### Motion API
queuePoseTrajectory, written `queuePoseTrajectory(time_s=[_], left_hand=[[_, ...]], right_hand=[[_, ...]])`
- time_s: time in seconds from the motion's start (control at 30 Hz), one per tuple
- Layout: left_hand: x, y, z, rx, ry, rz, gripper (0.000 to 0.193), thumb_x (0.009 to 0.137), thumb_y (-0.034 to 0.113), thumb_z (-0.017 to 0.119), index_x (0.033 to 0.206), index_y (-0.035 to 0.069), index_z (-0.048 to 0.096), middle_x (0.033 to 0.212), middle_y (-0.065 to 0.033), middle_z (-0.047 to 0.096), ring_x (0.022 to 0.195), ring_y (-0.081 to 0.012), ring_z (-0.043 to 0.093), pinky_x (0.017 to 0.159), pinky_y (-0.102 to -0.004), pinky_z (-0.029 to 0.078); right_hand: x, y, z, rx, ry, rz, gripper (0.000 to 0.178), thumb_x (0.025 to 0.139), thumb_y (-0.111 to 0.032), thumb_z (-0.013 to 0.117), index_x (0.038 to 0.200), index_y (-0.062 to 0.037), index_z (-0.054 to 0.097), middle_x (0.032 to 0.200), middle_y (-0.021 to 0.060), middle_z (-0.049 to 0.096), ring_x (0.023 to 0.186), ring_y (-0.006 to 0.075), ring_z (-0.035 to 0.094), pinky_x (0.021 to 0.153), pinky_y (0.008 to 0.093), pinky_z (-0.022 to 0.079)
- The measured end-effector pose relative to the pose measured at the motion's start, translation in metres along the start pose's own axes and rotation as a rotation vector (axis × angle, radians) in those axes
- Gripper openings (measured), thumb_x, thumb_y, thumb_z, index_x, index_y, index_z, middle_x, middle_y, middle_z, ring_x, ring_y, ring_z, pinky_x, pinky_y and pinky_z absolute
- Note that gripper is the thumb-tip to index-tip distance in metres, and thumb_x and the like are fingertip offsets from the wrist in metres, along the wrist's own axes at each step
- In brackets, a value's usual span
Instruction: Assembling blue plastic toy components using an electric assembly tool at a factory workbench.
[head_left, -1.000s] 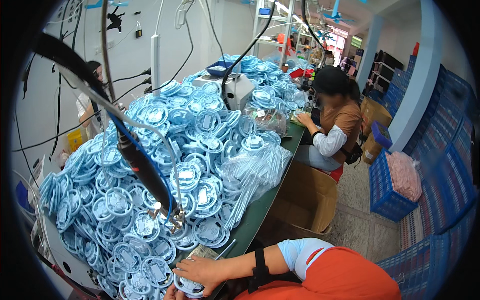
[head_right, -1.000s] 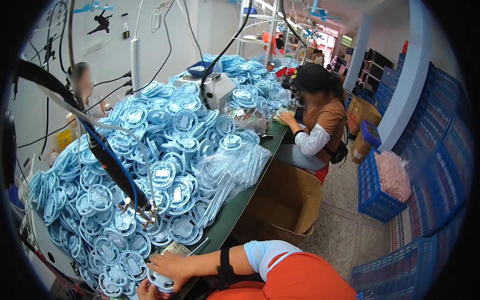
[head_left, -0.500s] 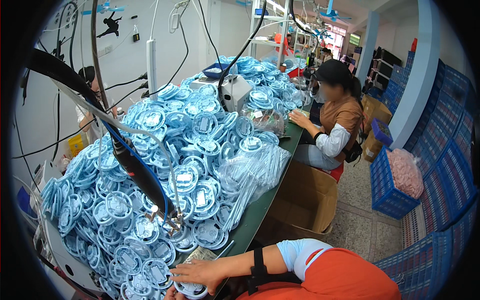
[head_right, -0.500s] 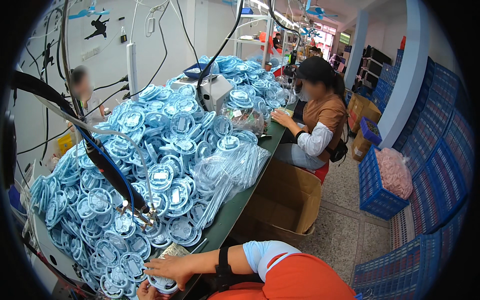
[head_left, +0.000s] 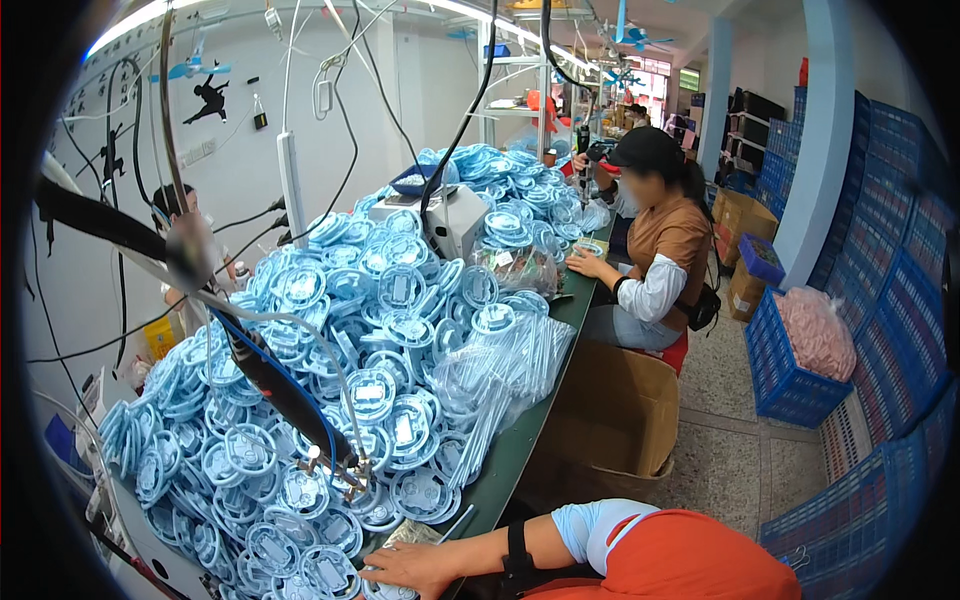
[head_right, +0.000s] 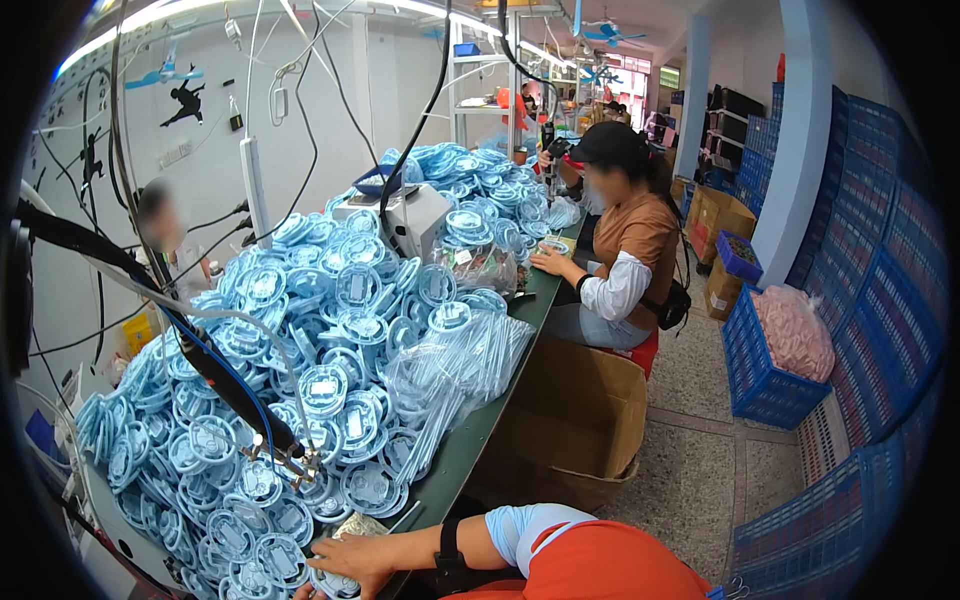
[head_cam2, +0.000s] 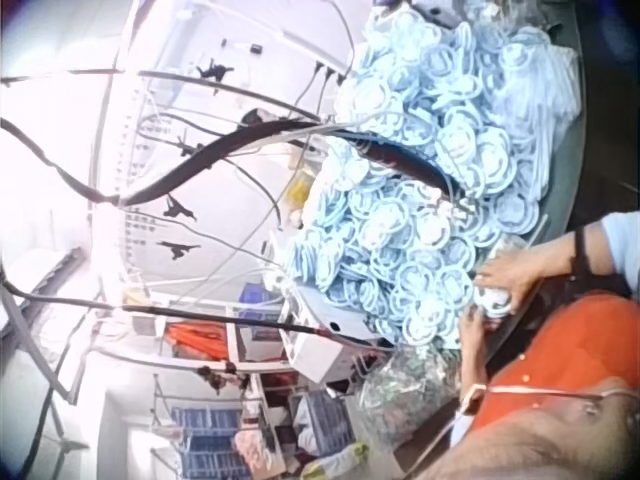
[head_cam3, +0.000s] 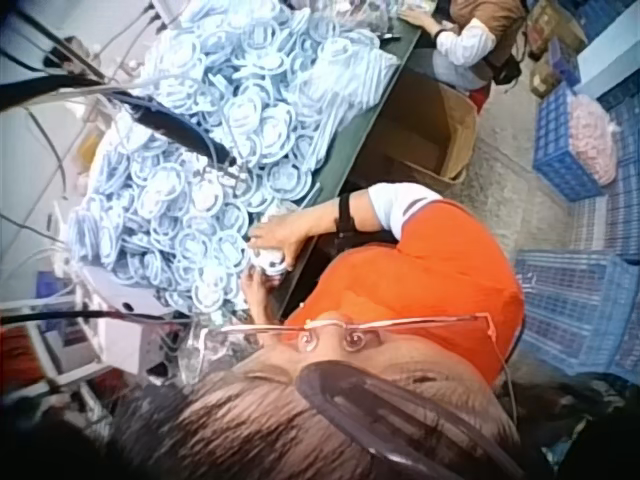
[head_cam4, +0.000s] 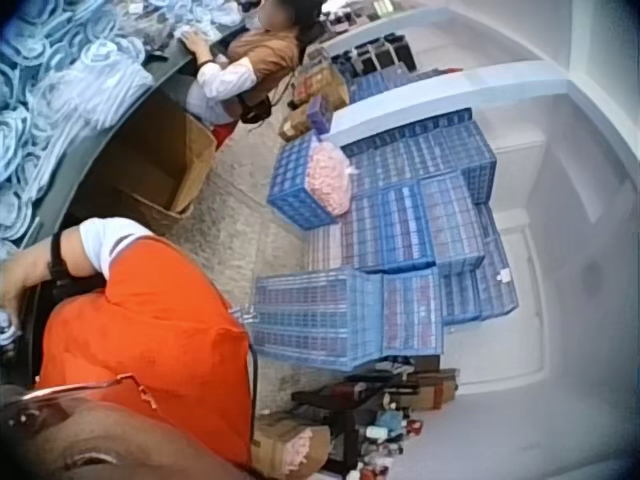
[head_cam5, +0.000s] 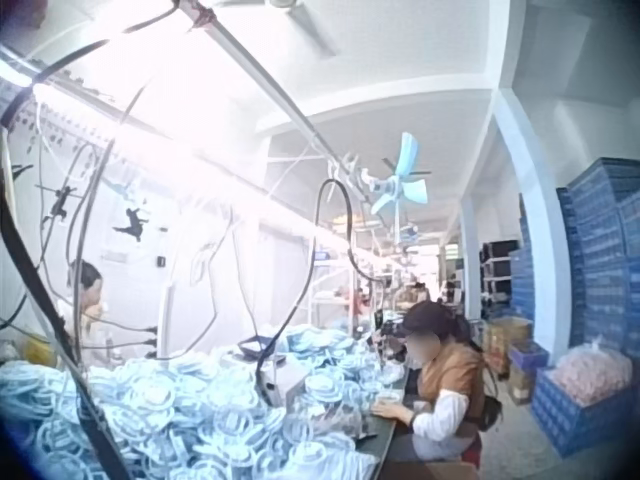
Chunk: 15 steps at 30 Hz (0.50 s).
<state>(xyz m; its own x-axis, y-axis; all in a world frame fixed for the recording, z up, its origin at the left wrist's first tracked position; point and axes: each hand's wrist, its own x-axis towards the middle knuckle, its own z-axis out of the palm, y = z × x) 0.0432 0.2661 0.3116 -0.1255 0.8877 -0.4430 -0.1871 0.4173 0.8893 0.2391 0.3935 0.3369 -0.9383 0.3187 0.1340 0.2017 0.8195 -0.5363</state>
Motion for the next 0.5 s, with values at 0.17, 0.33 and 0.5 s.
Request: queuePoseTrajectory(time_s=[0.17, 0.33, 0.5], left_hand=[[-0.004, 0.009, 0.007, 0.040, 0.011, -0.008, 0.034, 0.098, 0.014, 0.056, 0.127, -0.003, 0.053, 0.081, -0.0111, 0.065, 0.060, -0.0207, 0.067, 0.049, -0.0294, 0.056], [-0.004, 0.011, 0.008, 0.050, 0.049, -0.006, 0.033, 0.098, 0.014, 0.056, 0.126, -0.003, 0.054, 0.077, -0.0085, 0.062, 0.059, -0.0202, 0.067, 0.048, -0.0290, 0.056], [-0.008, 0.015, 0.011, 0.050, 0.053, -0.018, 0.029, 0.097, 0.014, 0.056, 0.120, -0.003, 0.057, 0.073, -0.0056, 0.058, 0.058, -0.0193, 0.065, 0.048, -0.0294, 0.056]], right_hand=[[-0.003, 0.011, 0.012, 0.006, 0.009, -0.005, 0.115, 0.049, -0.051, 0.089, 0.142, -0.0032, 0.041, 0.137, 0.0255, 0.044, 0.126, 0.0429, 0.045, 0.101, 0.0502, 0.041], [-0.001, 0.018, 0.019, 0.030, -0.005, 0.001, 0.119, 0.051, -0.055, 0.088, 0.146, -0.0047, 0.037, 0.143, 0.0254, 0.040, 0.132, 0.0427, 0.041, 0.104, 0.0520, 0.037], [-0.001, 0.023, 0.029, 0.030, 0.018, 0.006, 0.121, 0.051, -0.057, 0.087, 0.147, -0.0063, 0.036, 0.145, 0.0246, 0.039, 0.133, 0.0420, 0.040, 0.105, 0.0531, 0.036]])
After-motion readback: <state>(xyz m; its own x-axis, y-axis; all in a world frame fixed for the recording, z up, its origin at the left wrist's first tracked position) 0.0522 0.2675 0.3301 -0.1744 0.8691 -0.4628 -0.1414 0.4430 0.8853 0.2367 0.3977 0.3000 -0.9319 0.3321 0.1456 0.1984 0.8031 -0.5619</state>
